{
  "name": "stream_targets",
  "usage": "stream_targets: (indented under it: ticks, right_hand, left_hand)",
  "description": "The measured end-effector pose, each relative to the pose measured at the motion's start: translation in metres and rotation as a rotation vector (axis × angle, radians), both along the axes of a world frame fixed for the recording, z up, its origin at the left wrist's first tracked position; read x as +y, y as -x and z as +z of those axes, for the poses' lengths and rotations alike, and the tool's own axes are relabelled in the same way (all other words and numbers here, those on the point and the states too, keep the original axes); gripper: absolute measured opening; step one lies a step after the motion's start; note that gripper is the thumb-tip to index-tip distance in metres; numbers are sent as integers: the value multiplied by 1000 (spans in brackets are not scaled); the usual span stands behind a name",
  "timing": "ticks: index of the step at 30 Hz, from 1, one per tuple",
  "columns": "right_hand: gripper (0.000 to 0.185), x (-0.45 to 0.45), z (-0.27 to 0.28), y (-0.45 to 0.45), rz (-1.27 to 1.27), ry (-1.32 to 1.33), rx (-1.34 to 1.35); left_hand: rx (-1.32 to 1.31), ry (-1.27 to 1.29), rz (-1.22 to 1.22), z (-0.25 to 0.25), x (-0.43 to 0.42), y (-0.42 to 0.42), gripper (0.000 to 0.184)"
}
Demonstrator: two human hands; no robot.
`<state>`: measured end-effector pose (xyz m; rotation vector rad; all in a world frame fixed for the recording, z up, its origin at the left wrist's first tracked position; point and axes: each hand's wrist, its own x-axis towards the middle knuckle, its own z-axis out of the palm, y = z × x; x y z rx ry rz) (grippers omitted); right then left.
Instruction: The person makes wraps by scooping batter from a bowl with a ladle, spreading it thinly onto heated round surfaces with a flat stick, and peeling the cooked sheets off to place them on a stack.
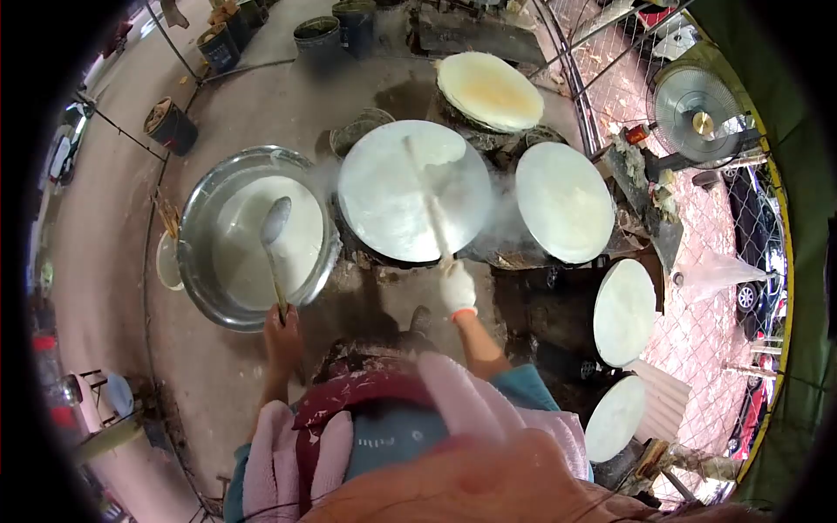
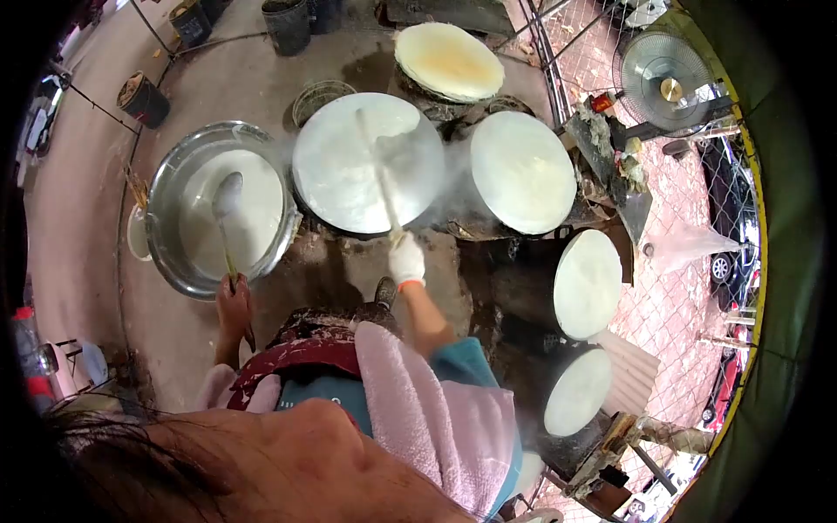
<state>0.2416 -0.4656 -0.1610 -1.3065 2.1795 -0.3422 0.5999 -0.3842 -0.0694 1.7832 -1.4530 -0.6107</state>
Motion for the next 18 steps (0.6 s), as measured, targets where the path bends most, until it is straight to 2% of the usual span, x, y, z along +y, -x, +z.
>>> stream_targets:
  ticks: [1,3,4,6,7,9,11,13,15,18]
  right_hand:
    - [41,-13,-4,19,-9,87,-45]
    - [40,-30,-15,41,41,20,-221]
    - [40,-28,-20,45,98,7,-266]
    - [40,-10,-24,43,350,104,-172]
    - [41,-1,5,44,424,-65,-107]
    - [41,0,14,73,392,-101,-31]
    - [40,-29,4,104,340,-48,48]
    - [38,-68,12,119,306,50,60]
    - [37,-88,9,123,295,74,-16]
    - [37,-56,-12,119,400,100,-92]
  left_hand:
    - [-52,19,-28,0,-2,10,18]
    - [-58,-10,-57,3,-8,28,19]
    - [140,-88,38,3,-7,38,18]
    - [536,-210,244,3,-7,65,16]
    - [530,-243,243,10,-4,74,14]
    - [531,-302,234,23,-3,90,12]
    - [181,-112,104,11,3,98,11]
    - [176,-99,110,8,8,109,10]
    - [513,-238,256,16,1,124,10]
    - [564,-295,298,31,-8,139,10]
